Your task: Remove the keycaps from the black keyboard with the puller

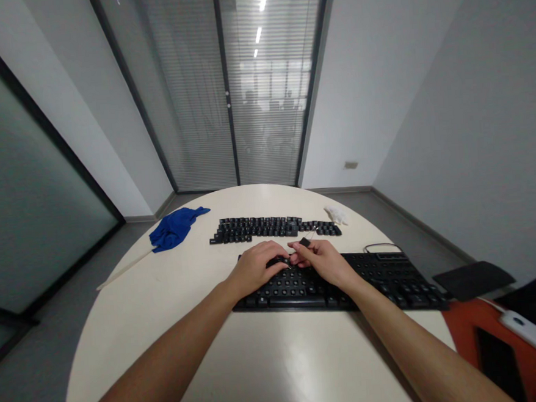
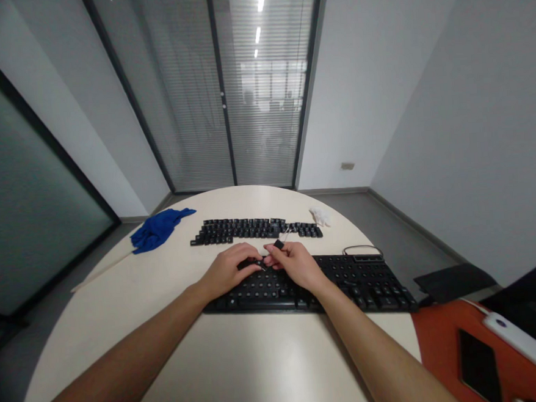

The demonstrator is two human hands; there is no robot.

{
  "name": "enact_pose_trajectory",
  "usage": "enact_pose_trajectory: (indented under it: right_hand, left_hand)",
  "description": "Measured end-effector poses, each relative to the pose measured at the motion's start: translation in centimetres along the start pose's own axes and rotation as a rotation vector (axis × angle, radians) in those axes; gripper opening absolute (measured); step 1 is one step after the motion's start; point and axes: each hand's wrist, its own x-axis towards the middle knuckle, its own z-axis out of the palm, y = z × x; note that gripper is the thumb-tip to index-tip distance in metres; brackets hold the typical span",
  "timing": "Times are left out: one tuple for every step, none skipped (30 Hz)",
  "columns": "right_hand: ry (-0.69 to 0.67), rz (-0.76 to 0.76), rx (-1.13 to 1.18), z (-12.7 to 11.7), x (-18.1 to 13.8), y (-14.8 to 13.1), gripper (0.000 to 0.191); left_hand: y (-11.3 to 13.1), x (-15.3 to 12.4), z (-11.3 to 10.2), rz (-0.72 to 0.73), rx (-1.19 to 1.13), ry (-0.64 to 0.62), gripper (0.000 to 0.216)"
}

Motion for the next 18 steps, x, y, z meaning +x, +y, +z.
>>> enact_pose_trajectory:
  right_hand:
    - [0.013, -0.003, 0.004, -0.2, 0.0, -0.2, 0.053]
    - [0.025, -0.009, 0.001, -0.4, 0.0, -0.4, 0.053]
    - [0.039, -0.014, -0.007, -0.6, -0.1, -0.5, 0.053]
    - [0.053, -0.018, -0.019, -0.9, -0.1, -0.7, 0.053]
    - [0.063, -0.019, -0.033, -1.1, -0.1, -0.8, 0.052]
    - [0.071, -0.018, -0.045, -1.4, 0.0, -0.8, 0.051]
    - [0.075, -0.018, -0.054, -1.6, 0.0, -0.8, 0.051]
    - [0.075, -0.021, -0.06, -1.7, 0.0, -0.8, 0.05]
    - [0.073, -0.025, -0.066, -1.8, 0.0, -0.8, 0.05]
    - [0.068, -0.03, -0.073, -1.8, 0.0, -0.8, 0.05]
    - [0.063, -0.034, -0.081, -1.8, 0.0, -0.8, 0.05]
    - [0.059, -0.036, -0.09, -1.8, 0.0, -0.8, 0.05]
    - [0.055, -0.037, -0.098, -1.7, -0.1, -0.9, 0.05]
    - [0.051, -0.035, -0.105, -1.7, -0.1, -1.0, 0.051]
    - [0.05, -0.035, -0.111, -1.6, -0.1, -1.1, 0.052]
    - [0.048, -0.035, -0.115, -1.6, -0.2, -1.1, 0.052]
    - [0.049, -0.035, -0.119, -1.5, -0.2, -1.2, 0.053]
    - [0.05, -0.036, -0.121, -1.5, -0.3, -1.3, 0.053]
  left_hand:
    - [-0.1, 0.1, -0.2, -0.029, 0.015, 0.027, 0.01]
    - [-0.2, 0.2, -0.4, -0.061, 0.037, 0.056, 0.01]
    - [-0.4, 0.3, -0.5, -0.096, 0.063, 0.085, 0.011]
    - [-0.8, 0.4, -0.7, -0.132, 0.092, 0.112, 0.013]
    - [-1.2, 0.5, -0.8, -0.169, 0.123, 0.133, 0.016]
    - [-1.7, 0.6, -1.0, -0.203, 0.153, 0.148, 0.018]
    - [-2.2, 0.6, -1.1, -0.23, 0.184, 0.163, 0.018]
    - [-2.7, 0.6, -1.2, -0.247, 0.213, 0.168, 0.018]
    - [-3.1, 0.6, -1.3, -0.262, 0.243, 0.176, 0.018]
    - [-3.6, 0.6, -1.4, -0.274, 0.273, 0.181, 0.017]
    - [-3.9, 0.6, -1.5, -0.286, 0.304, 0.186, 0.017]
    - [-4.3, 0.6, -1.6, -0.3, 0.335, 0.191, 0.016]
    - [-4.5, 0.7, -1.6, -0.317, 0.364, 0.195, 0.016]
    - [-4.7, 0.8, -1.6, -0.334, 0.39, 0.195, 0.016]
    - [-4.9, 0.8, -1.6, -0.349, 0.414, 0.191, 0.016]
    - [-5.0, 0.9, -1.6, -0.361, 0.435, 0.181, 0.016]
    - [-5.1, 1.0, -1.5, -0.368, 0.453, 0.165, 0.016]
    - [-5.2, 1.0, -1.4, -0.373, 0.47, 0.146, 0.015]
